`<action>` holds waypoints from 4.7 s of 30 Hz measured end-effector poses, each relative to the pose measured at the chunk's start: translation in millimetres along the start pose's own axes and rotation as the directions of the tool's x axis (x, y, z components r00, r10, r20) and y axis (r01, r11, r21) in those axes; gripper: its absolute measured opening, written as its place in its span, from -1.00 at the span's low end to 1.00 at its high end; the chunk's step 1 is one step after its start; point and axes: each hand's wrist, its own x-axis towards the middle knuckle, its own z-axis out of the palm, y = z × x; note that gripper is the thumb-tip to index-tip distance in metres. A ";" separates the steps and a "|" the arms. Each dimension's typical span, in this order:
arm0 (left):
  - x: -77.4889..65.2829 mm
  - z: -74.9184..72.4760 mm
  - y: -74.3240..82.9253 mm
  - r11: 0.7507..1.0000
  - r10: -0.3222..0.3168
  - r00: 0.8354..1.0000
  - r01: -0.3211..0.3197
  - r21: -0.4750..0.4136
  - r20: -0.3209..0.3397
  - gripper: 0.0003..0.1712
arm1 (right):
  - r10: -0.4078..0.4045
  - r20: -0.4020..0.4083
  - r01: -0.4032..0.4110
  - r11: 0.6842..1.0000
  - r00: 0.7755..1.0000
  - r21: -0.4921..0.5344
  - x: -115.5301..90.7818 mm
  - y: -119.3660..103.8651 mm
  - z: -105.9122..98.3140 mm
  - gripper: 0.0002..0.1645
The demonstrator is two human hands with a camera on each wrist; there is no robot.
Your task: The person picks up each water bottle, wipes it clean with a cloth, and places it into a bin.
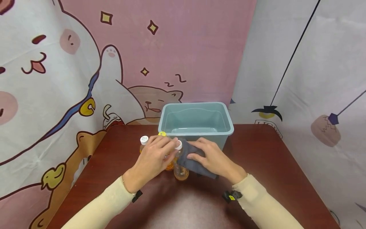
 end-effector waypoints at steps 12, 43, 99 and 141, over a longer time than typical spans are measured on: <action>3.7 2.2 3.8 0.999 -0.014 1.000 0.015 0.050 -0.027 -0.63 | -0.007 -0.007 0.007 1.000 1.000 0.004 -3.4 1.4 -3.6 -0.38; 7.0 -4.2 -7.8 0.990 0.017 0.999 -0.011 -0.138 0.041 -0.57 | 0.028 -0.028 -0.027 0.999 0.999 0.033 -20.4 17.3 -19.3 -0.44; 6.8 -11.0 -11.6 0.991 0.012 0.999 -0.005 -0.132 0.051 -0.58 | 0.023 0.121 -0.024 1.000 0.992 0.006 6.8 4.4 0.4 -0.40; 6.2 -10.4 -9.4 0.993 0.000 0.999 0.005 -0.116 0.046 -0.66 | 0.045 0.375 0.019 0.986 0.926 -0.165 -11.6 39.9 49.4 -0.43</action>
